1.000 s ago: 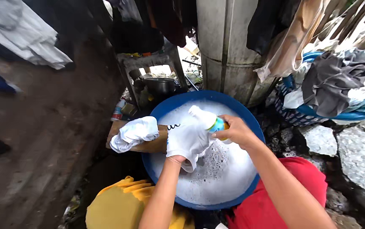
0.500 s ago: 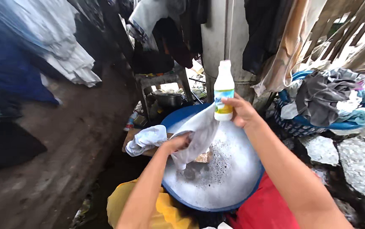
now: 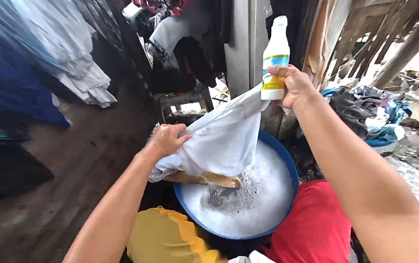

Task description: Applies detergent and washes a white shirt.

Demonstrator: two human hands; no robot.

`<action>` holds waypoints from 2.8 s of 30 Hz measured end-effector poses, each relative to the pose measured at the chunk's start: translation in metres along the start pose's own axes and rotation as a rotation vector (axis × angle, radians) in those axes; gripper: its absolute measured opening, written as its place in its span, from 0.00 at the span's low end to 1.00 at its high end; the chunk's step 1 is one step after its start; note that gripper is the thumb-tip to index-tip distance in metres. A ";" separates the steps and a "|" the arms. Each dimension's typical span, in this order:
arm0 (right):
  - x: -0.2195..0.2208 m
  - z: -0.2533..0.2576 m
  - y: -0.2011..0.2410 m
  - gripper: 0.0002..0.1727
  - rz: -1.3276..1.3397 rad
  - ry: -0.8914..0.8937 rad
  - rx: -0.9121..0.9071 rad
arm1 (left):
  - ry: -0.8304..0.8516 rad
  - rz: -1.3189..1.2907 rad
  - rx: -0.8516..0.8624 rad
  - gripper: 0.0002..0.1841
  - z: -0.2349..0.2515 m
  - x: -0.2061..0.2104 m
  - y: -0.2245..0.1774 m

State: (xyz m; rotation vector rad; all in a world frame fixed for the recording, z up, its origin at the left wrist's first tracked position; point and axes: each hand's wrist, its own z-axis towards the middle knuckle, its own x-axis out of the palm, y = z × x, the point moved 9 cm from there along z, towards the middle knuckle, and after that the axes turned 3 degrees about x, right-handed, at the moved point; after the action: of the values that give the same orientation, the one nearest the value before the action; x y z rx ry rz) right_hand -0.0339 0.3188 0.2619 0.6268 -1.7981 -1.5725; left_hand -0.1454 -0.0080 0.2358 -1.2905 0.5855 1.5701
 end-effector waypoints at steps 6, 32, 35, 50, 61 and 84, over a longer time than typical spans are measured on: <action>0.008 -0.008 0.019 0.28 -0.003 0.054 -0.059 | -0.045 0.024 -0.037 0.14 0.006 -0.036 0.000; 0.187 -0.073 -0.215 0.35 -0.371 0.743 0.142 | -0.120 -0.245 -1.016 0.29 -0.109 0.054 0.192; 0.132 -0.058 -0.249 0.38 -0.366 0.631 0.242 | -0.124 -0.290 -0.944 0.29 -0.100 0.058 0.179; -0.239 -0.072 -0.086 0.46 -0.184 -0.250 -0.175 | 0.244 -0.186 -0.315 0.25 -0.032 0.138 0.052; -0.424 -0.233 -0.398 0.45 -0.462 -0.836 0.633 | 0.540 -0.133 -0.380 0.27 -0.019 0.165 0.023; -0.390 -0.286 -0.380 0.43 -0.499 -0.897 0.742 | 0.422 0.192 -0.774 0.52 -0.062 0.152 0.141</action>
State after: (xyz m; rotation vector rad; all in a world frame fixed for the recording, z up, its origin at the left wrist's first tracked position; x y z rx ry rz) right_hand 0.4130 0.3489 -0.1591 0.8099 -3.1705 -1.5897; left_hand -0.2361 -0.0591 0.0457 -2.2361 0.3615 1.7668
